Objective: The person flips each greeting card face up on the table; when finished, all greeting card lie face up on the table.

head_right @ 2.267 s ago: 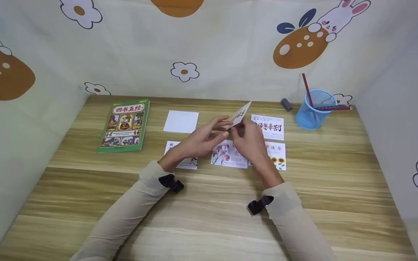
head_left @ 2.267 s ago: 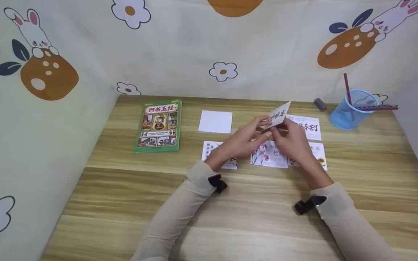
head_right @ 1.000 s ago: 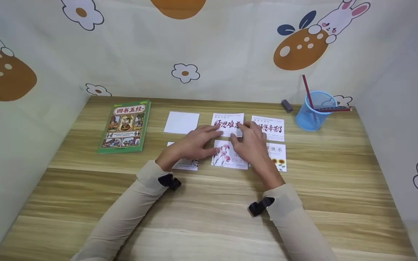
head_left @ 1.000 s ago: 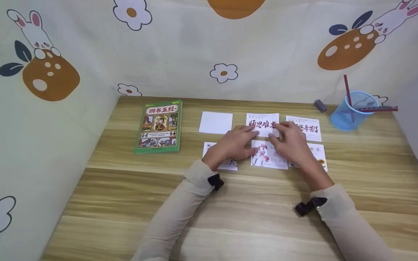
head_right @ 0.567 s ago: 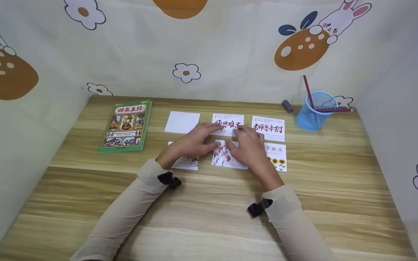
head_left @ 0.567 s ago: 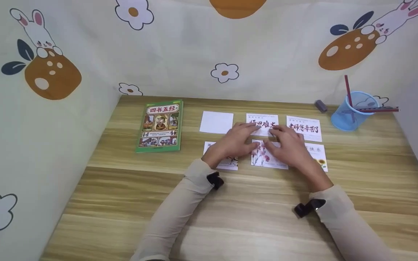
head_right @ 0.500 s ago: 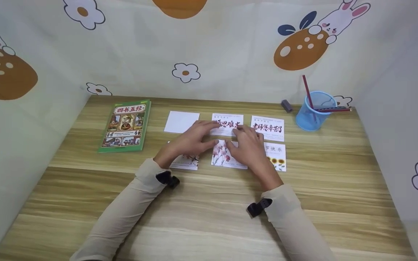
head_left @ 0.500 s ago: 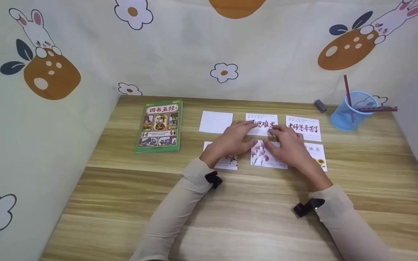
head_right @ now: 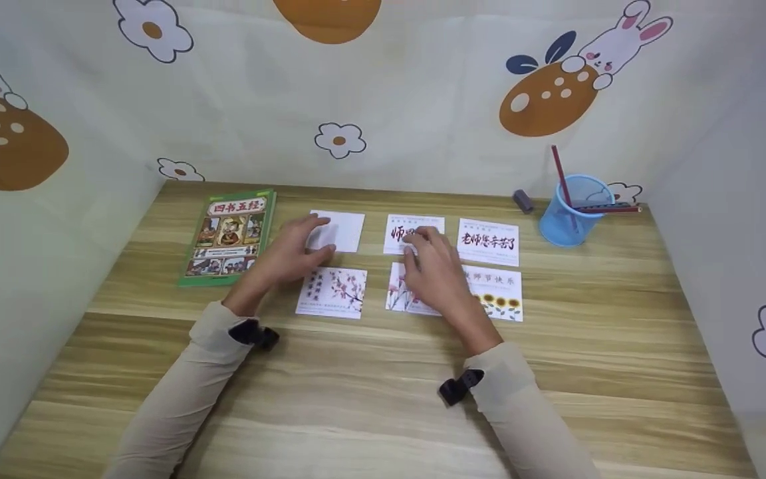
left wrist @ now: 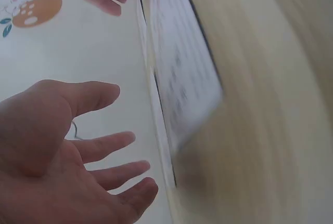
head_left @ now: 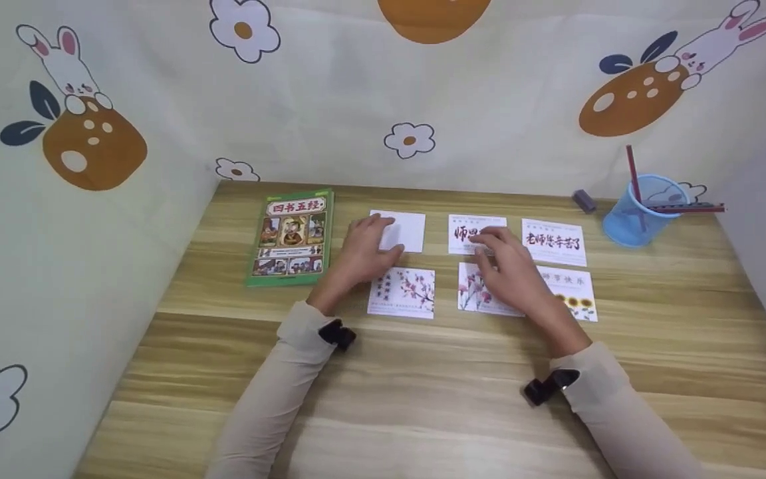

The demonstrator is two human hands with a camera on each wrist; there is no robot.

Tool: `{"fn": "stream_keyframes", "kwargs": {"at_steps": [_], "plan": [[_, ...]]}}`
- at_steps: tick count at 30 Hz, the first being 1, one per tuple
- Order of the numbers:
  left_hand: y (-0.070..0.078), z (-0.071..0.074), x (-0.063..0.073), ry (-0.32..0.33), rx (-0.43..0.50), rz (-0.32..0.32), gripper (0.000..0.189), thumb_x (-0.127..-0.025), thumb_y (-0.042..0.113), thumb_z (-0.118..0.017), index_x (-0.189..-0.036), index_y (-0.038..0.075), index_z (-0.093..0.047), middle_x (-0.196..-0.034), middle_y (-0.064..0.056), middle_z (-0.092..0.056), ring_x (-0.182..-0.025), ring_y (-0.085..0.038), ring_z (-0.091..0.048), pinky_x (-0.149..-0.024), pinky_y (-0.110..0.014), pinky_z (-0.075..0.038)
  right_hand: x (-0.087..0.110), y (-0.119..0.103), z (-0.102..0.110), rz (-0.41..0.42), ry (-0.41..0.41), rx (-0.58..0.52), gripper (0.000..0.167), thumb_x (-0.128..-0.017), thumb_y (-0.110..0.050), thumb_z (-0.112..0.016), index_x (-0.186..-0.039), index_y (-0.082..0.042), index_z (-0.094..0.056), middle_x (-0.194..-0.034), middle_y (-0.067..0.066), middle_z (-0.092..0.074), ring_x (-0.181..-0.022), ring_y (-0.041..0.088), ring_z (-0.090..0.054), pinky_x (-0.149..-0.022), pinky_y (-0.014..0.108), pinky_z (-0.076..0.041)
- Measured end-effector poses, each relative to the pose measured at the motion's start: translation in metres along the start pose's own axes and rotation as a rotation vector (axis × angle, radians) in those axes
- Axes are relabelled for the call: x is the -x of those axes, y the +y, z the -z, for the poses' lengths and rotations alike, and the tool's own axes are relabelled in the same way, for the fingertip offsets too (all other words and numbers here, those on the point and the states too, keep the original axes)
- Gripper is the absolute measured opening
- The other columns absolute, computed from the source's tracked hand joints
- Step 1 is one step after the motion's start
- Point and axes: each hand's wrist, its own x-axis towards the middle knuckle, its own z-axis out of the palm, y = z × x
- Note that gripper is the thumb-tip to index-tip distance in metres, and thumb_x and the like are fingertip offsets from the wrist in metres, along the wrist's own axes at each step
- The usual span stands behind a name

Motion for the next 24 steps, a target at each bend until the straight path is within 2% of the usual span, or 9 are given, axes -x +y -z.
{"fn": "stream_keyframes", "kwargs": {"at_steps": [5,10,13,16,19,24], "plan": [[-0.016,0.004,0.006,-0.008,0.040,0.066,0.067,-0.106,0.034,-0.067,-0.164,0.011,-0.045,-0.175,-0.019,-0.034,-0.165,-0.038,-0.025,-0.136,-0.055,-0.021,-0.009,-0.025,-0.020,0.048,-0.104,-0.046,0.035,-0.108,-0.013,-0.062,-0.137,0.005,-0.069,-0.150,0.024,-0.061,-0.138,0.041,-0.060,-0.118,0.054,-0.050],[-0.015,0.005,0.007,0.009,0.053,0.104,0.069,-0.105,0.036,-0.068,-0.164,0.011,-0.045,-0.176,-0.023,-0.031,-0.165,-0.042,-0.024,-0.135,-0.062,-0.022,-0.021,-0.052,-0.038,0.061,-0.228,-0.043,0.044,-0.108,-0.020,-0.062,-0.146,0.004,-0.064,-0.159,0.022,-0.055,-0.151,0.040,-0.051,-0.130,0.053,-0.038],[-0.012,0.005,0.008,-0.004,0.041,0.128,0.071,-0.104,0.038,-0.069,-0.165,0.014,-0.043,-0.177,-0.023,-0.027,-0.166,-0.044,-0.021,-0.134,-0.064,-0.020,-0.025,-0.062,-0.045,0.049,-0.278,0.017,0.050,-0.108,-0.026,-0.062,-0.148,0.004,-0.061,-0.161,0.022,-0.054,-0.154,0.039,-0.048,-0.131,0.053,-0.036],[-0.010,0.004,0.009,-0.017,0.030,0.124,0.072,-0.105,0.040,-0.069,-0.166,0.015,-0.042,-0.177,-0.019,-0.031,-0.166,-0.041,-0.022,-0.136,-0.060,-0.020,-0.025,-0.066,-0.048,0.030,-0.309,0.082,0.055,-0.108,-0.032,-0.063,-0.150,0.003,-0.060,-0.161,0.022,-0.054,-0.154,0.039,-0.047,-0.131,0.053,-0.037],[-0.010,0.004,0.009,-0.003,0.046,0.100,0.070,-0.106,0.038,-0.068,-0.166,0.013,-0.041,-0.174,-0.015,-0.039,-0.164,-0.038,-0.028,-0.136,-0.055,-0.022,-0.025,-0.067,-0.049,0.012,-0.326,0.092,0.058,-0.107,-0.034,-0.063,-0.153,0.002,-0.058,-0.163,0.020,-0.053,-0.156,0.038,-0.045,-0.131,0.052,-0.035],[-0.012,0.006,0.005,0.107,0.147,0.018,0.063,-0.105,0.029,-0.068,-0.161,0.009,-0.047,-0.167,-0.018,-0.047,-0.159,-0.035,-0.041,-0.133,-0.050,-0.032,-0.026,-0.062,-0.051,0.015,-0.312,0.037,0.057,-0.107,-0.034,-0.065,-0.154,-0.002,-0.058,-0.160,0.019,-0.056,-0.154,0.036,-0.048,-0.131,0.051,-0.037]]}}
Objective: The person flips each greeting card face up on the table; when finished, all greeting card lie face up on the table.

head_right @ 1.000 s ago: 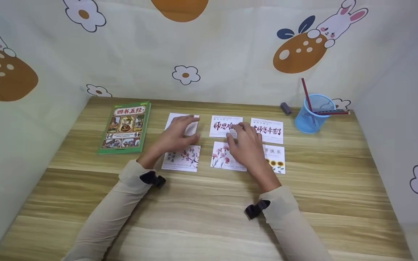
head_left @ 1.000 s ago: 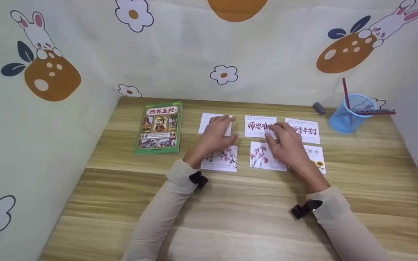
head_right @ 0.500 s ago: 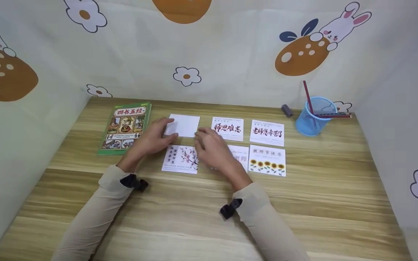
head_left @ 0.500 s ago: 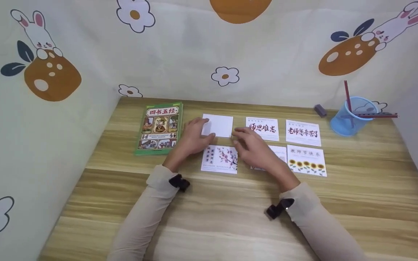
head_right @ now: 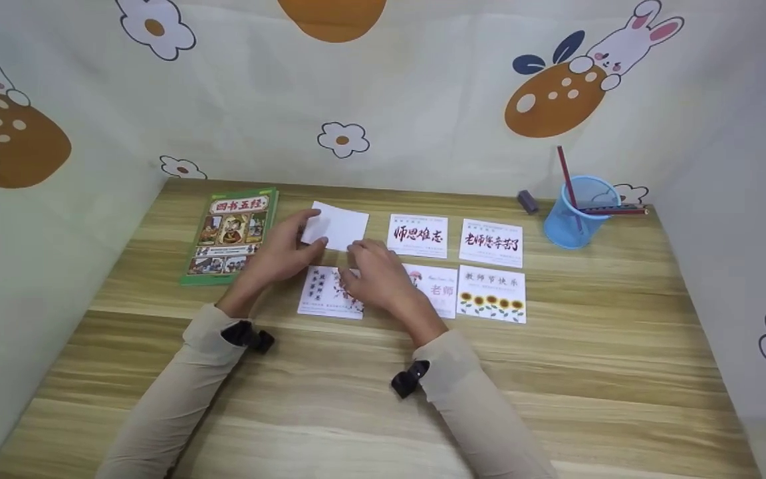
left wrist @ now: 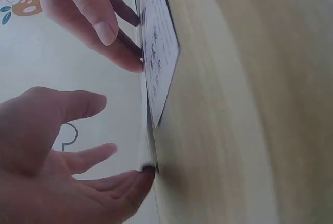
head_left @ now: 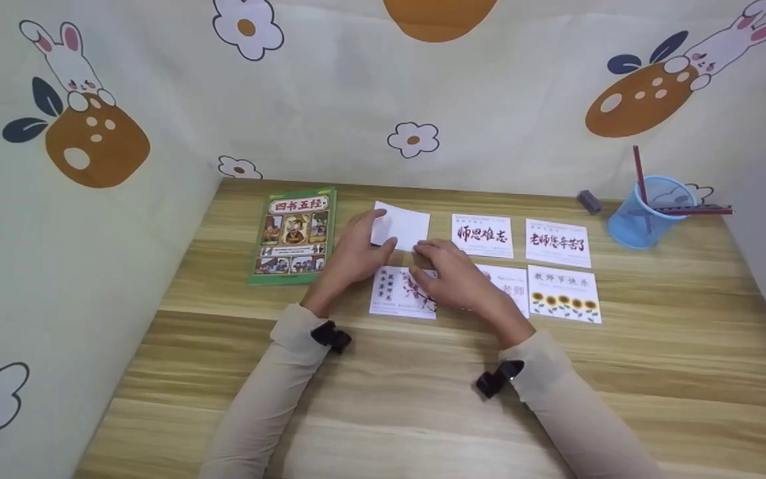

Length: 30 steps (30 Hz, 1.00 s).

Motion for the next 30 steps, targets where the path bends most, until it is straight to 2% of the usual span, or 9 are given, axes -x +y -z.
{"fn": "stream_keyframes", "kwargs": {"at_steps": [5,9,12,14,19,22,26,28,30], "plan": [[0.000,0.001,-0.002,0.112,0.100,-0.099,0.049,-0.104,0.020,-0.069,-0.151,0.009,-0.059,-0.154,-0.019,-0.057,-0.142,-0.034,-0.056,-0.121,-0.047,-0.049,-0.001,0.004,-0.002,0.039,0.035,-0.013,0.055,-0.106,-0.033,-0.068,-0.152,-0.004,-0.060,-0.150,0.017,-0.061,-0.146,0.035,-0.053,-0.127,0.050,-0.042],[0.005,-0.001,-0.002,0.133,0.205,-0.154,0.043,-0.105,0.014,-0.068,-0.147,0.011,-0.062,-0.144,-0.016,-0.059,-0.125,-0.029,-0.067,-0.107,-0.037,-0.060,0.001,0.004,-0.002,0.047,0.042,-0.027,0.062,-0.106,-0.034,-0.067,-0.158,-0.004,-0.053,-0.151,0.016,-0.060,-0.147,0.034,-0.053,-0.127,0.049,-0.042],[0.008,-0.002,-0.001,0.100,0.282,-0.215,0.046,-0.105,0.012,-0.069,-0.150,0.013,-0.059,-0.139,-0.013,-0.062,-0.116,-0.026,-0.073,-0.102,-0.035,-0.063,0.002,0.003,0.000,0.027,0.038,-0.069,0.067,-0.106,-0.034,-0.067,-0.164,-0.007,-0.045,-0.156,0.016,-0.057,-0.149,0.033,-0.052,-0.128,0.048,-0.042],[0.009,-0.004,-0.001,0.053,0.338,-0.252,0.052,-0.105,0.014,-0.070,-0.155,0.016,-0.055,-0.137,-0.016,-0.063,-0.114,-0.027,-0.074,-0.101,-0.038,-0.063,0.002,0.004,0.001,0.027,0.046,-0.104,0.069,-0.106,-0.032,-0.068,-0.165,-0.007,-0.042,-0.157,0.016,-0.056,-0.148,0.032,-0.053,-0.127,0.049,-0.043],[0.009,-0.010,0.000,-0.119,0.453,-0.274,0.084,-0.106,0.028,-0.072,-0.173,0.026,-0.021,-0.148,-0.020,-0.060,-0.128,-0.028,-0.069,-0.110,-0.042,-0.059,0.000,0.005,0.001,0.047,0.098,-0.213,0.066,-0.105,-0.024,-0.070,-0.163,-0.006,-0.043,-0.152,0.016,-0.057,-0.140,0.032,-0.059,-0.120,0.049,-0.050],[0.009,-0.011,0.000,-0.192,0.436,-0.254,0.091,-0.106,0.038,-0.070,-0.175,0.026,-0.013,-0.156,-0.015,-0.058,-0.140,-0.028,-0.063,-0.117,-0.042,-0.054,-0.003,0.005,0.001,0.051,0.173,-0.282,0.065,-0.104,-0.022,-0.071,-0.161,-0.007,-0.045,-0.152,0.014,-0.058,-0.141,0.031,-0.059,-0.121,0.048,-0.050],[0.005,-0.009,0.000,-0.219,0.295,-0.244,0.077,-0.107,0.042,-0.068,-0.171,0.020,-0.031,-0.159,-0.012,-0.057,-0.147,-0.028,-0.057,-0.123,-0.045,-0.048,-0.005,0.004,0.002,0.037,0.280,-0.440,0.082,-0.101,-0.013,-0.070,-0.170,-0.007,-0.027,-0.160,0.017,-0.051,-0.140,0.032,-0.063,-0.117,0.040,-0.054],[0.002,-0.006,0.000,-0.219,0.209,-0.250,0.071,-0.107,0.039,-0.068,-0.168,0.019,-0.038,-0.161,-0.012,-0.056,-0.149,-0.029,-0.054,-0.126,-0.046,-0.045,-0.006,0.003,0.003,0.022,0.328,-0.502,0.087,-0.101,-0.009,-0.069,-0.172,-0.008,-0.020,-0.162,0.019,-0.048,-0.134,0.033,-0.068,-0.109,0.034,-0.059],[-0.001,-0.004,-0.001,-0.222,0.141,-0.260,0.067,-0.107,0.035,-0.068,-0.167,0.020,-0.041,-0.164,-0.012,-0.053,-0.153,-0.030,-0.050,-0.129,-0.047,-0.040,-0.006,0.003,0.004,0.002,0.362,-0.511,0.085,-0.101,-0.007,-0.068,-0.172,-0.008,-0.022,-0.162,0.020,-0.047,-0.128,0.034,-0.072,-0.104,0.031,-0.061]]}}
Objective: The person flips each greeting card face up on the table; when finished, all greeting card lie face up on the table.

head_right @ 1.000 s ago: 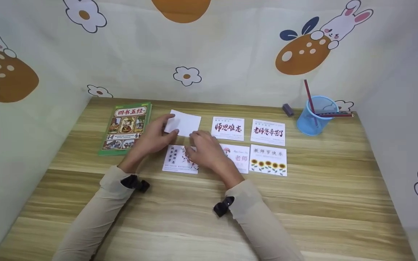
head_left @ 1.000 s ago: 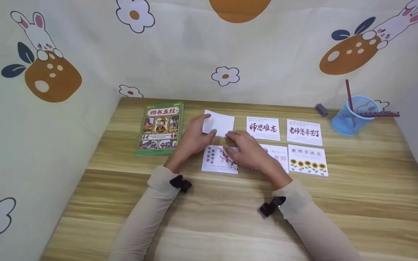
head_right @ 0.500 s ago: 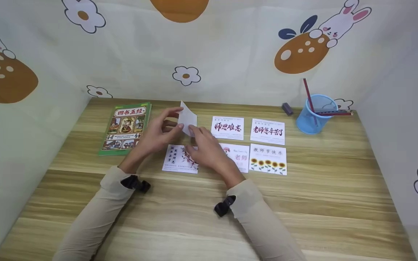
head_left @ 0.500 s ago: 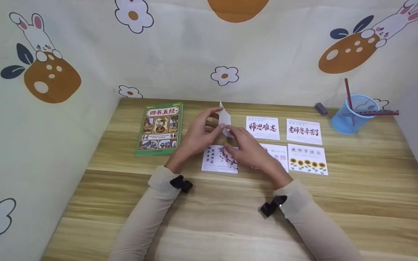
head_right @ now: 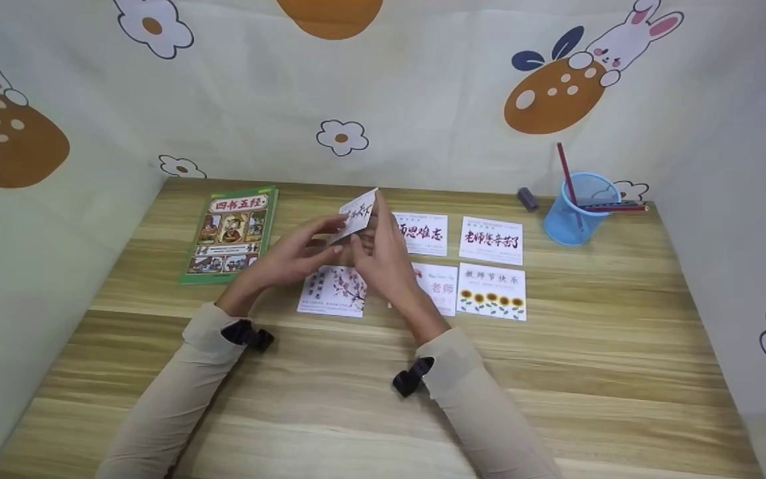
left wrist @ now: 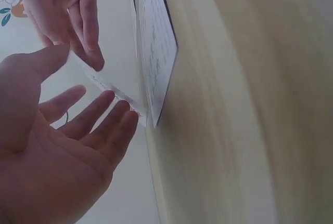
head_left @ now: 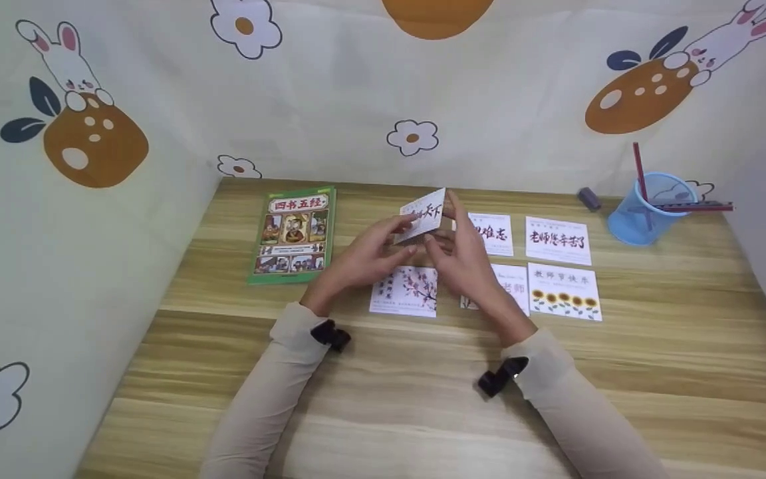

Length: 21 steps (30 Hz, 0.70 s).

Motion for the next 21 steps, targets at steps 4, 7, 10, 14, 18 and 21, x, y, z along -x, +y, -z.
{"fn": "stream_keyframes", "kwargs": {"at_steps": [4,7,10,14,18,21], "plan": [[-0.0037,0.0036,0.0015,-0.044,-0.095,-0.016,0.063,-0.107,0.029,-0.069,-0.164,0.017,-0.047,-0.167,-0.015,-0.048,-0.157,-0.033,-0.044,-0.133,-0.050,-0.032,-0.0003,0.0010,0.0020,-0.006,0.015,0.114,0.066,-0.102,-0.011,-0.069,-0.162,-0.002,-0.044,-0.156,0.022,-0.052,-0.123,0.034,-0.072,-0.102,0.036,-0.063],[-0.0043,0.0052,0.0028,-0.086,-0.163,-0.007,0.058,-0.107,0.031,-0.068,-0.160,0.014,-0.052,-0.170,-0.018,-0.043,-0.160,-0.037,-0.039,-0.134,-0.054,-0.028,-0.0002,0.0037,0.0027,-0.011,-0.012,0.243,0.056,-0.101,-0.016,-0.071,-0.152,0.004,-0.056,-0.152,0.024,-0.056,-0.130,0.038,-0.066,-0.112,0.047,-0.057],[-0.0038,0.0059,0.0045,-0.128,-0.220,0.022,0.056,-0.107,0.032,-0.067,-0.159,0.014,-0.054,-0.173,-0.020,-0.037,-0.163,-0.040,-0.033,-0.135,-0.057,-0.025,0.0004,0.0067,0.0027,-0.025,-0.059,0.355,0.054,-0.101,-0.021,-0.071,-0.146,0.006,-0.062,-0.151,0.025,-0.058,-0.138,0.041,-0.059,-0.123,0.053,-0.046],[-0.0028,0.0057,0.0057,-0.182,-0.266,0.036,0.055,-0.106,0.031,-0.067,-0.157,0.013,-0.056,-0.175,-0.020,-0.034,-0.165,-0.040,-0.028,-0.136,-0.057,-0.023,0.0026,0.0091,0.0017,-0.046,-0.141,0.431,0.051,-0.103,-0.028,-0.070,-0.142,0.005,-0.066,-0.153,0.023,-0.059,-0.147,0.041,-0.052,-0.129,0.056,-0.036],[-0.0018,0.0055,0.0065,-0.207,-0.286,0.017,0.055,-0.104,0.029,-0.069,-0.154,0.009,-0.058,-0.175,-0.022,-0.034,-0.164,-0.042,-0.027,-0.136,-0.056,-0.023,0.0053,0.0082,0.0004,-0.025,-0.200,0.492,0.049,-0.103,-0.029,-0.069,-0.140,0.002,-0.069,-0.154,0.021,-0.059,-0.149,0.041,-0.048,-0.129,0.059,-0.032],[-0.0021,0.0057,0.0077,-0.208,-0.288,0.010,0.056,-0.102,0.029,-0.072,-0.153,0.008,-0.059,-0.174,-0.024,-0.033,-0.164,-0.044,-0.027,-0.136,-0.057,-0.023,0.0067,0.0062,0.0002,-0.012,-0.222,0.530,0.049,-0.103,-0.029,-0.069,-0.141,0.002,-0.068,-0.154,0.019,-0.059,-0.148,0.040,-0.048,-0.126,0.060,-0.034]]}}
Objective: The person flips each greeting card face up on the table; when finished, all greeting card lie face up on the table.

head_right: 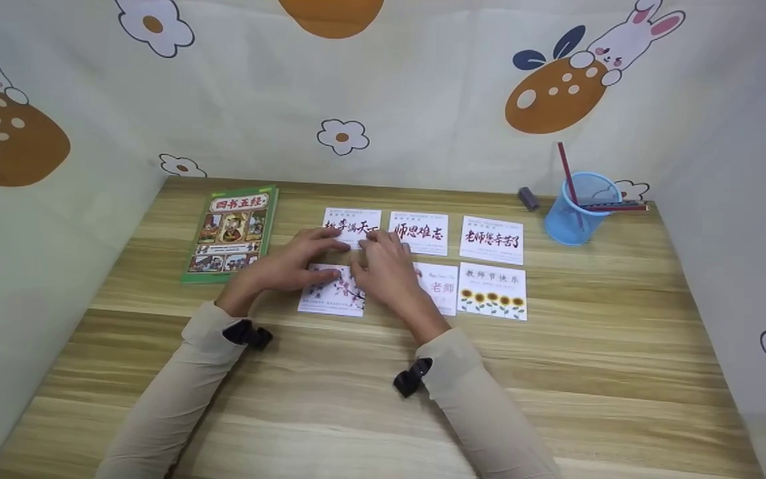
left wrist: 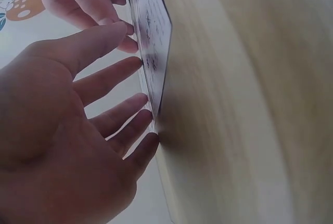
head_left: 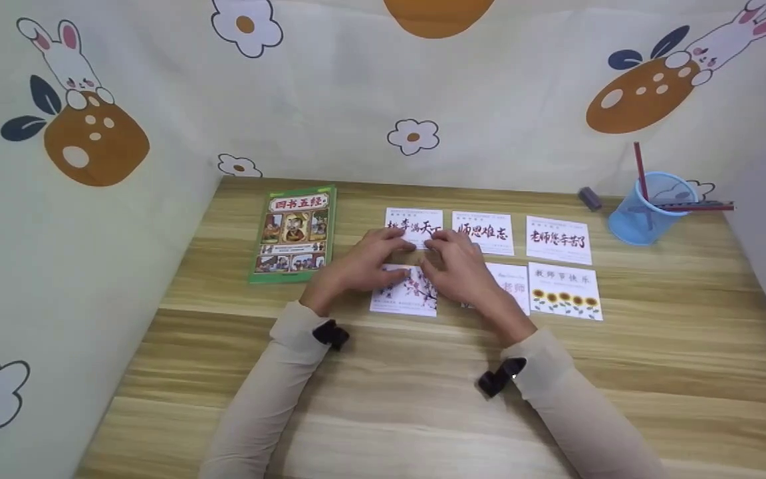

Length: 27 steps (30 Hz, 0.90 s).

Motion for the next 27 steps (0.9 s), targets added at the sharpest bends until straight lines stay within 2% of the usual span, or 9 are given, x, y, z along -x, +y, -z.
{"fn": "stream_keyframes", "kwargs": {"at_steps": [6,13,19,22,27], "plan": [[0.000,0.000,0.002,-0.011,0.006,0.007,0.066,-0.097,0.032,-0.081,-0.155,0.012,-0.058,-0.176,-0.021,-0.030,-0.164,-0.043,-0.025,-0.135,-0.060,-0.023,0.002,-0.002,0.002,0.007,-0.016,0.050,0.051,-0.101,-0.029,-0.072,-0.142,0.001,-0.068,-0.153,0.017,-0.060,-0.146,0.038,-0.050,-0.124,0.059,-0.037],[-0.002,-0.001,0.001,-0.013,0.005,0.026,0.067,-0.097,0.035,-0.082,-0.156,0.015,-0.058,-0.177,-0.017,-0.029,-0.165,-0.040,-0.024,-0.134,-0.060,-0.023,0.002,-0.001,0.001,0.003,-0.013,0.036,0.050,-0.101,-0.030,-0.073,-0.141,0.000,-0.069,-0.151,0.016,-0.061,-0.144,0.037,-0.052,-0.123,0.059,-0.038],[-0.001,-0.001,0.002,-0.003,0.002,0.032,0.064,-0.097,0.033,-0.081,-0.154,0.014,-0.059,-0.176,-0.018,-0.031,-0.164,-0.041,-0.026,-0.134,-0.061,-0.024,0.001,0.002,-0.001,0.007,-0.012,0.003,0.049,-0.102,-0.030,-0.072,-0.142,-0.001,-0.069,-0.153,0.015,-0.060,-0.147,0.037,-0.050,-0.125,0.061,-0.035],[-0.001,-0.001,0.001,0.002,0.002,0.033,0.062,-0.098,0.033,-0.080,-0.153,0.014,-0.060,-0.176,-0.019,-0.032,-0.164,-0.041,-0.027,-0.134,-0.060,-0.024,0.001,0.004,-0.001,0.020,-0.009,-0.024,0.052,-0.102,-0.030,-0.072,-0.147,-0.004,-0.065,-0.155,0.016,-0.058,-0.148,0.037,-0.048,-0.125,0.062,-0.034],[-0.001,0.000,0.001,0.040,0.030,0.028,0.057,-0.100,0.030,-0.078,-0.152,0.014,-0.061,-0.173,-0.020,-0.036,-0.163,-0.042,-0.030,-0.134,-0.060,-0.025,0.005,0.013,0.004,0.064,0.054,-0.102,0.054,-0.103,-0.028,-0.072,-0.153,-0.010,-0.061,-0.156,0.016,-0.058,-0.150,0.037,-0.048,-0.128,0.063,-0.031]]}}
